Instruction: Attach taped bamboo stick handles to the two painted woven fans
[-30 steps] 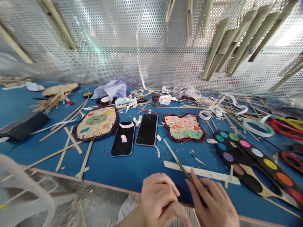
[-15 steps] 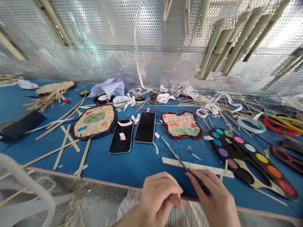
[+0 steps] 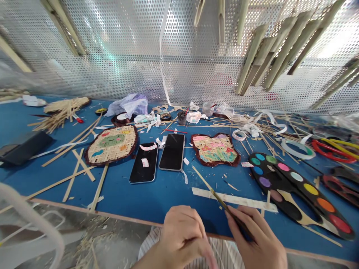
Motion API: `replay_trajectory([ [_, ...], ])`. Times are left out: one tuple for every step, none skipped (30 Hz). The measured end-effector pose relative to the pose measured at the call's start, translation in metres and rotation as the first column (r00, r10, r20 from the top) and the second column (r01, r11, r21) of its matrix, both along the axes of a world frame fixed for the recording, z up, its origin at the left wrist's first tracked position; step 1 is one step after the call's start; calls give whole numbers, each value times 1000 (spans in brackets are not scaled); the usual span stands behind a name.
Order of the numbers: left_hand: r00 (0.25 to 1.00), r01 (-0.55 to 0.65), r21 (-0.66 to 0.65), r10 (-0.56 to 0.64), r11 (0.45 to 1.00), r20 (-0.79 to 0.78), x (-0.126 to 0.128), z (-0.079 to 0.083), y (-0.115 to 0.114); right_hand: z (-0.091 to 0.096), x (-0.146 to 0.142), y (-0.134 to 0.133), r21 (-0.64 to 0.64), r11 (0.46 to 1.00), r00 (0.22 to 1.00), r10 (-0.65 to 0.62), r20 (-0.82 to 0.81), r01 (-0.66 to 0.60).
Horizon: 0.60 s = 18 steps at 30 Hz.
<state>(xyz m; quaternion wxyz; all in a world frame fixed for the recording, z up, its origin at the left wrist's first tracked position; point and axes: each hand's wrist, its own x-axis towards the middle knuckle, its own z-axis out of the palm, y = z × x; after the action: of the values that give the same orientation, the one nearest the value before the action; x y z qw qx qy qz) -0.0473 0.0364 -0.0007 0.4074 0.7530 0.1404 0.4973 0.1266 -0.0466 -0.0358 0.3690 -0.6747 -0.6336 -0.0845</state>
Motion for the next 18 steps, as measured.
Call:
replay_trajectory([
  [1000, -6, -7, 6, 1000, 31, 1, -1, 1, -1, 1, -1, -6, 1000, 1000, 4, -11, -4],
  [998, -15, -15, 16, 1000, 57, 2, -1, 2, -1, 2, -2, -14, 1000, 1000, 10, -20, -10],
  [997, -18, -27, 20, 999, 69, 2, -1, 3, -1, 2, -2, -19, 1000, 999, 11, -36, -11],
  [998, -11, -46, 14, 999, 65, 3, 0, 3, 0, 2, -2, -18, 1000, 998, 4, -61, -5],
  [999, -4, -71, 7, 997, 48, 3, 1, 3, 0, 2, -1, -15, 1000, 996, -4, -89, 3],
  [1000, 2, -100, 1, 995, 23, 4, 2, 3, 0, 2, -1, -7, 1000, 993, -12, -116, 11],
  [1000, 5, -131, -5, 991, -4, 4, 3, 2, 1, 2, 0, -1, 1000, 990, -19, -137, 19],
  [999, 6, -161, -11, 987, -32, 5, 4, 2, 0, 2, 1, 2, 1000, 988, -25, -149, 26],
  [998, 10, -185, -21, 983, -58, 5, 5, 1, 0, 2, 2, -2, 1000, 988, -30, -150, 30],
  [997, 16, -200, -32, 980, -77, 5, 5, 1, 0, 3, 2, -10, 999, 990, -33, -140, 32],
  [995, 26, -206, -46, 978, -91, 5, 5, 0, -1, 4, 3, -18, 999, 992, -36, -123, 35],
  [993, 35, -204, -56, 978, -99, 5, 5, 0, -1, 5, 4, -23, 999, 994, -40, -104, 38],
  [993, 38, -194, -59, 980, -102, 5, 5, -1, -2, 6, 4, -24, 999, 995, -44, -86, 43],
  [993, 38, -178, -57, 983, -100, 5, 4, -1, -2, 7, 4, -20, 999, 996, -47, -70, 45],
  [994, 35, -163, -51, 986, -95, 5, 4, -1, -2, 8, 4, -14, 999, 997, -47, -58, 46],
  [995, 30, -152, -44, 988, -91, 5, 4, -1, -2, 9, 5, -7, 999, 998, -45, -48, 45],
  [995, 29, -147, -42, 989, -87, 5, 4, -1, -1, 10, 5, -2, 999, 998, -40, -41, 40],
  [996, 33, -145, -45, 989, -83, 5, 5, -1, -1, 11, 5, 2, 999, 999, -34, -33, 35],
])
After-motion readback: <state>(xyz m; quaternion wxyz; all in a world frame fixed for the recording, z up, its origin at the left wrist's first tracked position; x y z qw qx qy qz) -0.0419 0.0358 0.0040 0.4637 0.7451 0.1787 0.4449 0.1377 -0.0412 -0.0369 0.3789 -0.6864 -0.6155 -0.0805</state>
